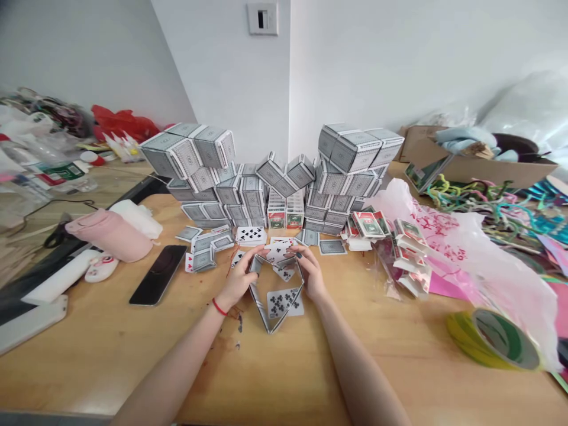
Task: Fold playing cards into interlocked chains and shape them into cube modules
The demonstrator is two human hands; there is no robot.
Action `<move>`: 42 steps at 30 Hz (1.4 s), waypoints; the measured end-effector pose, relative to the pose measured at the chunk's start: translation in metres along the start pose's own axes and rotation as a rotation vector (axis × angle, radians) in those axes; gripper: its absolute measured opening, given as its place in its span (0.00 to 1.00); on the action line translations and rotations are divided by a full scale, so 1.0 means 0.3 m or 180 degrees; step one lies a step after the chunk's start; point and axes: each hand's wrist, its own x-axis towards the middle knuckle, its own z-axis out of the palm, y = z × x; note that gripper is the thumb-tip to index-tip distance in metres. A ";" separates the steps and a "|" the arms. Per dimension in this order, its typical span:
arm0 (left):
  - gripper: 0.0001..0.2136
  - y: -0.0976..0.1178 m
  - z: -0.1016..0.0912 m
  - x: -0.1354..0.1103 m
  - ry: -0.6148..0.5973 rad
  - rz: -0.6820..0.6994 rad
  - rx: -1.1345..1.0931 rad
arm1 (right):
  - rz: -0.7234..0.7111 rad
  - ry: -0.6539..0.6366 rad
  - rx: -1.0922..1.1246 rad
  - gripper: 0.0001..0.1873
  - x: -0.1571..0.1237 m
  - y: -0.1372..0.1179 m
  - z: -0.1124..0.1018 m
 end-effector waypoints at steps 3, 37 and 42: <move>0.31 -0.021 0.004 0.011 0.0300 -0.0103 -0.0021 | -0.0406 0.0104 -0.0176 0.22 0.001 0.004 -0.014; 0.26 -0.053 -0.001 0.023 0.0925 0.0064 -0.0320 | -0.0376 0.0647 -0.1005 0.27 -0.006 0.025 0.004; 0.28 -0.045 -0.011 0.022 0.0862 0.0107 -0.0356 | -0.0430 0.0627 -0.0843 0.24 -0.009 0.013 0.016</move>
